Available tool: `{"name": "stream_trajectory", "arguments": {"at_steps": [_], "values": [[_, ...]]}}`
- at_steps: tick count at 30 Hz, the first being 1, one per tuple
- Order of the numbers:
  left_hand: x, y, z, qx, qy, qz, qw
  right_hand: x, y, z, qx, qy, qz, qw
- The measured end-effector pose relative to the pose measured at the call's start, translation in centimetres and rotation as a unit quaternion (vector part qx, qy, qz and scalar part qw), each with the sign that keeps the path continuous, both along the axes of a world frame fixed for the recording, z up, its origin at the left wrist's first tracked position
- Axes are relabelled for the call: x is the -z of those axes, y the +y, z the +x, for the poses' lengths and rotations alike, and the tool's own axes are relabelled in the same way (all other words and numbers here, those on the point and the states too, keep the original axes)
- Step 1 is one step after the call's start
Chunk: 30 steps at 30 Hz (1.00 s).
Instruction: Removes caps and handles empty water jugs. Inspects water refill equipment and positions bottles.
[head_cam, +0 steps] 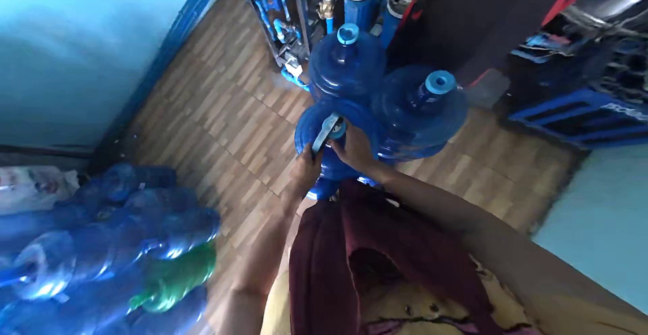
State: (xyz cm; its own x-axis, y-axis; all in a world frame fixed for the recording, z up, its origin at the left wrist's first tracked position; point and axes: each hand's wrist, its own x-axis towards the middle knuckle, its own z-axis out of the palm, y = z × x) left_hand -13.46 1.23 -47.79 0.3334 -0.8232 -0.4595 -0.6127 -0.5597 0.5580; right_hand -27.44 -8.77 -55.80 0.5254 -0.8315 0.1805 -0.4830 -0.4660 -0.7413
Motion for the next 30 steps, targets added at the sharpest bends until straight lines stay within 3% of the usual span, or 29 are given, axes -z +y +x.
{"name": "stream_trajectory", "arguments": {"at_steps": [13, 18, 20, 25, 28, 30], "values": [[-2.8, -1.1, -2.7, -0.038, -0.013, 0.073, 0.996, 1.1, -0.3, -1.0, -0.006, -0.019, -0.058, 0.998], [-6.6, -0.8, -2.9, -0.017, -0.084, 0.093, 0.992, 1.3, 0.2, -0.6, -0.006, -0.008, -0.061, 0.998], [-6.4, 0.0, -2.3, -0.008, -0.089, 0.082, 0.993, 1.3, 0.5, -0.8, -0.021, -0.005, -0.049, 0.999], [-3.2, 1.7, -1.4, -0.083, 0.055, -0.006, 0.995, 0.4, -0.8, -2.4, -0.089, -0.043, -0.017, 0.995], [-1.4, 3.0, -1.3, -0.21, 0.185, -0.121, 0.952, -1.3, -1.6, -3.1, -0.117, -0.067, -0.009, 0.991], [-0.7, 3.9, -1.0, -0.26, 0.252, -0.176, 0.916, -3.1, -2.4, -2.8, -0.17, -0.011, -0.017, 0.985]]}}
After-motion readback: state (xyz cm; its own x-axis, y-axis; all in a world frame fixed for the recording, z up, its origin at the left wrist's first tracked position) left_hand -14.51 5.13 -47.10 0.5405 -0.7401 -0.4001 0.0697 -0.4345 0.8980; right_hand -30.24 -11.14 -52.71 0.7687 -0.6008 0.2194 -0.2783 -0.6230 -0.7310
